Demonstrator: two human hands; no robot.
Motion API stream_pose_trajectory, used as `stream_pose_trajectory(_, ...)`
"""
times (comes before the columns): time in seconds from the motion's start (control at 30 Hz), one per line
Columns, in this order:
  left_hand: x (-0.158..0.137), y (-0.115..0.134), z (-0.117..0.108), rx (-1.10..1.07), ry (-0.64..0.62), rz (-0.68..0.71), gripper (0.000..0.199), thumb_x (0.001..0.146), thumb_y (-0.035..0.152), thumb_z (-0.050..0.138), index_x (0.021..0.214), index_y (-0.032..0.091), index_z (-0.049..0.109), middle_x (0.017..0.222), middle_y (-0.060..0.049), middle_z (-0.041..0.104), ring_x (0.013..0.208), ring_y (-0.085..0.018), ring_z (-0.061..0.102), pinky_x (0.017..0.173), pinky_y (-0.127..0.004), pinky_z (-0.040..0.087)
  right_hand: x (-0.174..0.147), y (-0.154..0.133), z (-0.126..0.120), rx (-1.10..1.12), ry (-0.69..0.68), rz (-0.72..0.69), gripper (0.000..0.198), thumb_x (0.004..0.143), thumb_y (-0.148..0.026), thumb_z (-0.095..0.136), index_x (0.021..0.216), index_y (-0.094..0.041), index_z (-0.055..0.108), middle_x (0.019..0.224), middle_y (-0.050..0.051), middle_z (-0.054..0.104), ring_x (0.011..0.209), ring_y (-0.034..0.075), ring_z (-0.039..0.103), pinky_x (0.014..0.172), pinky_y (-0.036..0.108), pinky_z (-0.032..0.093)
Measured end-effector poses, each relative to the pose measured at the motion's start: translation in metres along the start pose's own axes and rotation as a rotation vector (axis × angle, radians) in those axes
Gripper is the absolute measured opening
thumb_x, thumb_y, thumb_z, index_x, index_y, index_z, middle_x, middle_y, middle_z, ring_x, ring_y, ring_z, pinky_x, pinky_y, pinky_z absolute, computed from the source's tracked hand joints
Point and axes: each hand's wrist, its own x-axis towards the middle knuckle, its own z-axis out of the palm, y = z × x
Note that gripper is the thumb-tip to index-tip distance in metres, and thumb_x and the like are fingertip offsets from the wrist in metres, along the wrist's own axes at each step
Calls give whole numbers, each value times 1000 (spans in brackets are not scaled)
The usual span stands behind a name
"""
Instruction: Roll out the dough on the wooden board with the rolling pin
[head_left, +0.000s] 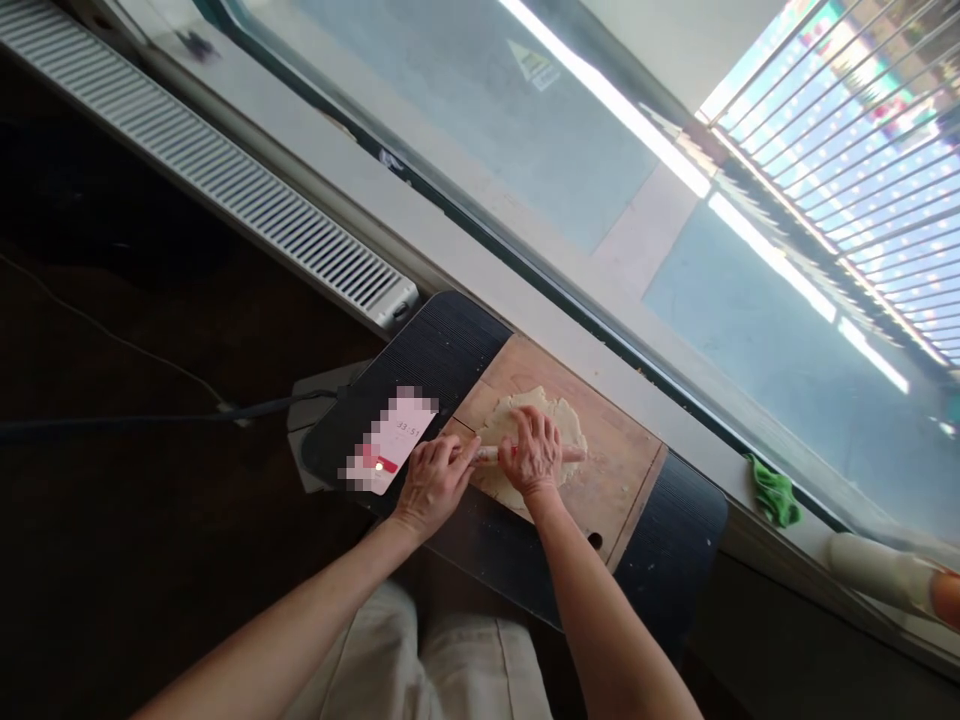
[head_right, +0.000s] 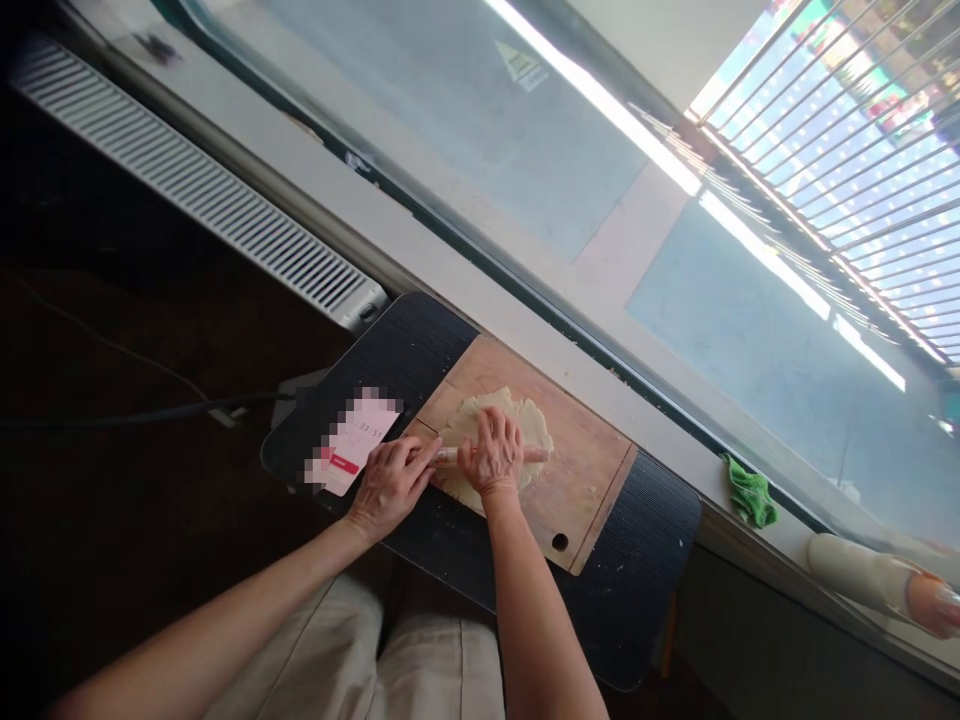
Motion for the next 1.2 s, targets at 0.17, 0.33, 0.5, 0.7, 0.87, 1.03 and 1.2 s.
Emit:
stream_pose_trajectory(0.17,5,5,0,23,-35,-35,43,94,36,42,135,24,51,112,-11,59,104,-26,52,86,-43,40,29,0,-4,-19,-69,-77,36,83,-27,50,118,-21,56,120,9,54,111,27,44,97,41,34)
stream_pose_trajectory(0.33,2,12,2,24,-28,-94,42,94,36,41,134,26,51,110,-10,60,103,-25,53,82,-42,40,46,1,-5,19,-72,-134,39,82,-26,52,121,-20,55,131,9,50,123,27,38,107,43,27)
stream_pose_trajectory(0.5,1,14,0,2,-12,-79,37,92,34,45,128,30,56,108,-9,60,99,-25,54,81,-42,40,12,4,0,8,-19,-31,49,84,-22,47,132,-17,47,142,10,42,131,28,32,109,45,25)
stream_pose_trajectory(0.7,6,13,2,3,2,-118,39,91,37,48,129,29,55,107,-9,60,99,-24,54,80,-41,41,39,3,-2,6,-64,-103,34,81,-24,53,115,-20,57,128,9,51,123,27,39,106,42,29)
stream_pose_trajectory(0.87,16,9,2,50,-8,-135,41,91,45,46,125,27,57,99,-9,60,93,-25,53,77,-40,41,94,-8,1,7,-29,-116,29,83,-27,54,111,-19,57,118,11,54,114,26,42,106,44,26)
stream_pose_trajectory(1.03,14,11,4,47,-18,-147,43,90,46,48,130,31,54,97,-8,59,89,-24,52,75,-39,40,63,-3,-1,30,28,-79,29,88,-26,47,114,-18,57,121,10,55,118,25,42,105,41,28)
stream_pose_trajectory(1.2,11,17,6,44,-71,-156,41,91,44,47,131,35,53,101,-6,58,95,-23,51,76,-38,38,33,5,-1,33,27,-67,37,85,-26,48,122,-19,54,128,9,53,122,26,41,106,43,27)
